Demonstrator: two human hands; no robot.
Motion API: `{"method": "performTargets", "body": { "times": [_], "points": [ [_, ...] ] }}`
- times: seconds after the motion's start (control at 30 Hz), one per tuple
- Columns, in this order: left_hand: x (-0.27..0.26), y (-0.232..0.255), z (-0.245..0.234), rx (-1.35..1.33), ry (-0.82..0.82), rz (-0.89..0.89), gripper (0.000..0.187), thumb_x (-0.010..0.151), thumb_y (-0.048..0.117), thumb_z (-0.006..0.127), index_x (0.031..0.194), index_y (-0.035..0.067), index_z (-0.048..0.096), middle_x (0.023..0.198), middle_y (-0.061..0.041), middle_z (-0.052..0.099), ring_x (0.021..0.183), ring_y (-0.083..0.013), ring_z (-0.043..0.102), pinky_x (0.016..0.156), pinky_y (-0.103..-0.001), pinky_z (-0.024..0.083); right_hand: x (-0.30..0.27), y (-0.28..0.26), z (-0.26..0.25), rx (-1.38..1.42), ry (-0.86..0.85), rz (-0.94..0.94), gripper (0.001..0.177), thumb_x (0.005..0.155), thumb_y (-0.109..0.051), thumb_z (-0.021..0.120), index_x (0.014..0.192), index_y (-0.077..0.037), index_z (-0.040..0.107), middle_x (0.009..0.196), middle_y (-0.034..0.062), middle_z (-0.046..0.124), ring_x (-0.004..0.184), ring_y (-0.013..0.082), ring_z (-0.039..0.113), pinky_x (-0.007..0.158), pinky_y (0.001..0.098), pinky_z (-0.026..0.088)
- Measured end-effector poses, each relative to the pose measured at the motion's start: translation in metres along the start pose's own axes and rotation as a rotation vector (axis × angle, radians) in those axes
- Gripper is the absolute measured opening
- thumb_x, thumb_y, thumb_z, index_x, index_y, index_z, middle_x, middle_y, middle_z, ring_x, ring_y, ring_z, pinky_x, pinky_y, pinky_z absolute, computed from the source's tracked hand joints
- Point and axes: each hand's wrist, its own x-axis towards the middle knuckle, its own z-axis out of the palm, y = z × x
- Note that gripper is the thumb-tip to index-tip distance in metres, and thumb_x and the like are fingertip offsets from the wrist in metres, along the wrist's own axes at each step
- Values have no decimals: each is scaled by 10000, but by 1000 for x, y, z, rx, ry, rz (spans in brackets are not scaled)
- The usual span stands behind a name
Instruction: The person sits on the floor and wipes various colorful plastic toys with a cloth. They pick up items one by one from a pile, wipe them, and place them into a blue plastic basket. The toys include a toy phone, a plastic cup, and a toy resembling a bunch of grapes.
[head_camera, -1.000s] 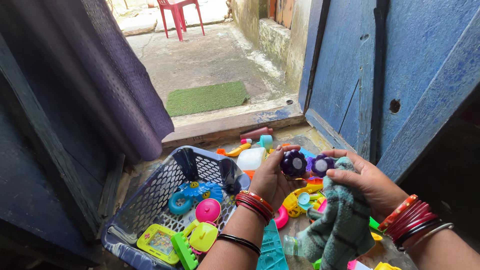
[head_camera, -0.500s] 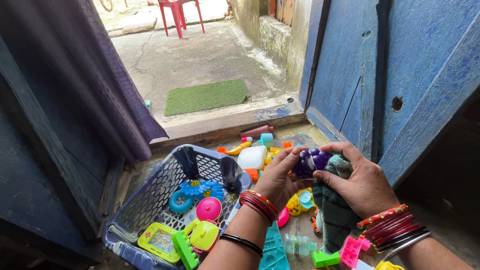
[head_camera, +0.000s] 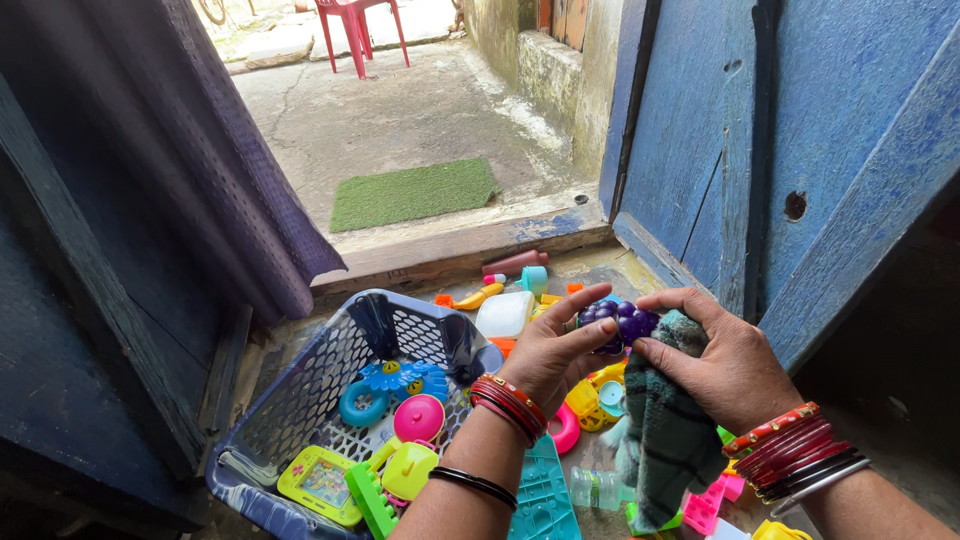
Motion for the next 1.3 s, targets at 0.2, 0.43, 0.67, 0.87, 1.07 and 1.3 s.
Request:
{"method": "performTargets", "body": {
  "times": [0.2,0.43,0.67,0.87,1.07,1.3],
  "points": [
    [-5,14,-1,47,-113,-27,727,906,-43,716,1568,53,429,1318,-142,603,1178,-225,655,1066,-386,550,-1,-1,-1,-11,1,-16,426,761,-244,851,1159,-199,707,1045,21,810,972,138,780,843,321,622],
    [-12,24,3,150,30,-123,563,859,41,764,1342,-23,483,1200,-140,617,1098,-276,680,953,-418,618,-2,4,-2,53,-50,-234,414,760,-110,802,1159,-176,715,1083,17,802,1010,128,767,883,296,621],
    [-9,19,1,230,3,-56,567,822,55,817,1296,-36,518,1194,-136,633,1053,-250,704,903,-392,639,4,3,-2,151,-51,-84,371,760,-72,815,1122,-118,750,987,16,810,918,93,729,811,276,624],
    [-10,12,-2,345,-18,27,626,801,50,844,1322,-41,510,1183,-162,632,997,-235,722,880,-357,631,10,12,-6,299,-141,-21,350,759,-79,830,1105,-74,777,975,54,808,884,91,721,790,264,610],
    [-18,15,1,398,-35,-15,661,801,38,842,1370,-24,511,1232,-131,618,1077,-231,697,935,-366,618,7,6,-9,327,-205,148,364,753,-127,853,1108,-92,782,937,63,821,842,122,741,759,293,618],
    [-24,20,6,319,-190,-101,784,855,41,792,1563,137,469,1251,-87,614,1063,-201,666,883,-361,601,2,7,-17,306,-320,124,588,722,-115,830,1291,-179,695,1119,72,803,924,128,751,830,327,629]
  ]
}}
